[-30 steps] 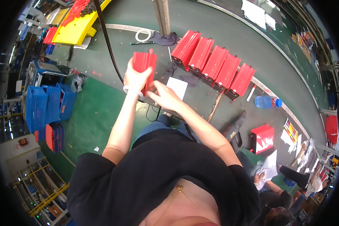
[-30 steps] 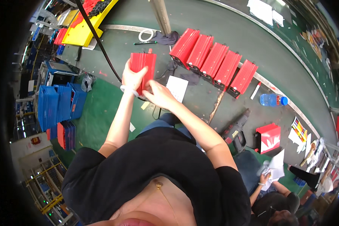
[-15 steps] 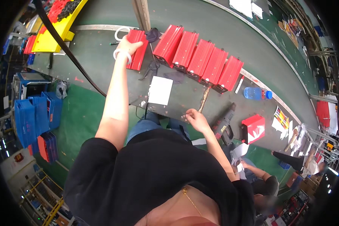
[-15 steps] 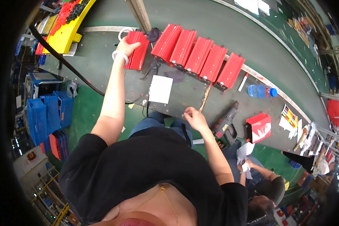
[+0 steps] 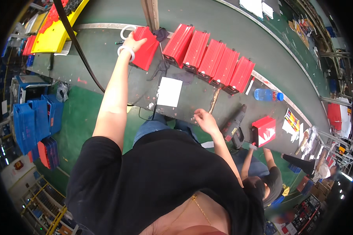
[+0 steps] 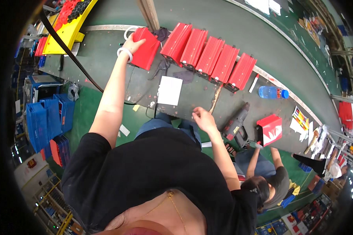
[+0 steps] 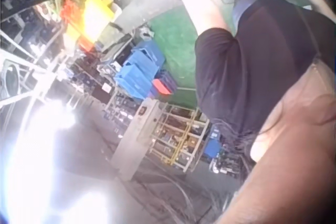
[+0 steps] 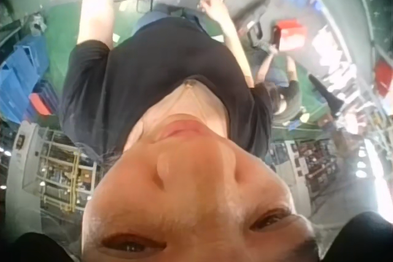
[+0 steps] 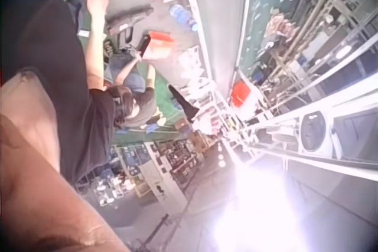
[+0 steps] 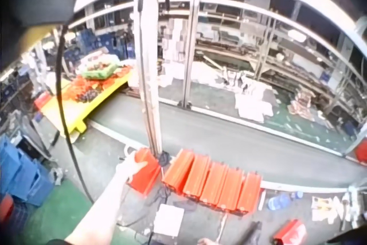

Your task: Assembling and cleaning electronic power inverters on a production line.

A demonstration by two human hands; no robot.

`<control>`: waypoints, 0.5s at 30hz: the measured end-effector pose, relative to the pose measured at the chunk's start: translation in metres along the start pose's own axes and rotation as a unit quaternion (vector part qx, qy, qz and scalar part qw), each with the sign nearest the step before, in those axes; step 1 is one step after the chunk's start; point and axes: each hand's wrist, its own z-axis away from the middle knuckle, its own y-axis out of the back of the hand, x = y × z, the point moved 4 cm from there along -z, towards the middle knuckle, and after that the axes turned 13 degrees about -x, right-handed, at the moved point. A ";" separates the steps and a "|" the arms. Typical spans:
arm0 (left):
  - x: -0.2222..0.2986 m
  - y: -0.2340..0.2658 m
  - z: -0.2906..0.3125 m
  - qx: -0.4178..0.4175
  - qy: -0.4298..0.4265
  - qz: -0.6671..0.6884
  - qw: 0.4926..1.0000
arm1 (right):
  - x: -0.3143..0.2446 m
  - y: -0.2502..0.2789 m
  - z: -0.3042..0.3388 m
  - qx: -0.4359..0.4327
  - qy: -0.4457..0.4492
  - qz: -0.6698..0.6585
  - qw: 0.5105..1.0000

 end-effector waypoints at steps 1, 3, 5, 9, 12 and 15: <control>0.002 0.000 0.003 0.001 -0.012 0.000 1.000 | 0.001 -0.003 0.000 -0.010 -0.010 0.007 1.000; 0.009 -0.002 0.012 0.028 0.024 -0.029 0.999 | -0.004 -0.005 -0.002 -0.009 0.002 0.034 0.999; 0.024 0.003 0.033 0.239 -0.030 -0.121 0.963 | -0.011 -0.006 -0.001 -0.013 0.008 0.058 0.998; 0.052 -0.021 0.086 0.364 -0.151 0.025 0.919 | -0.018 -0.010 -0.003 0.014 0.026 0.082 0.996; 0.047 -0.077 0.130 0.238 -0.175 0.058 0.954 | -0.020 -0.015 -0.006 0.004 0.021 0.105 0.994; -0.002 -0.137 0.149 0.099 -0.109 -0.060 0.987 | -0.016 -0.027 -0.010 -0.020 0.015 0.105 0.994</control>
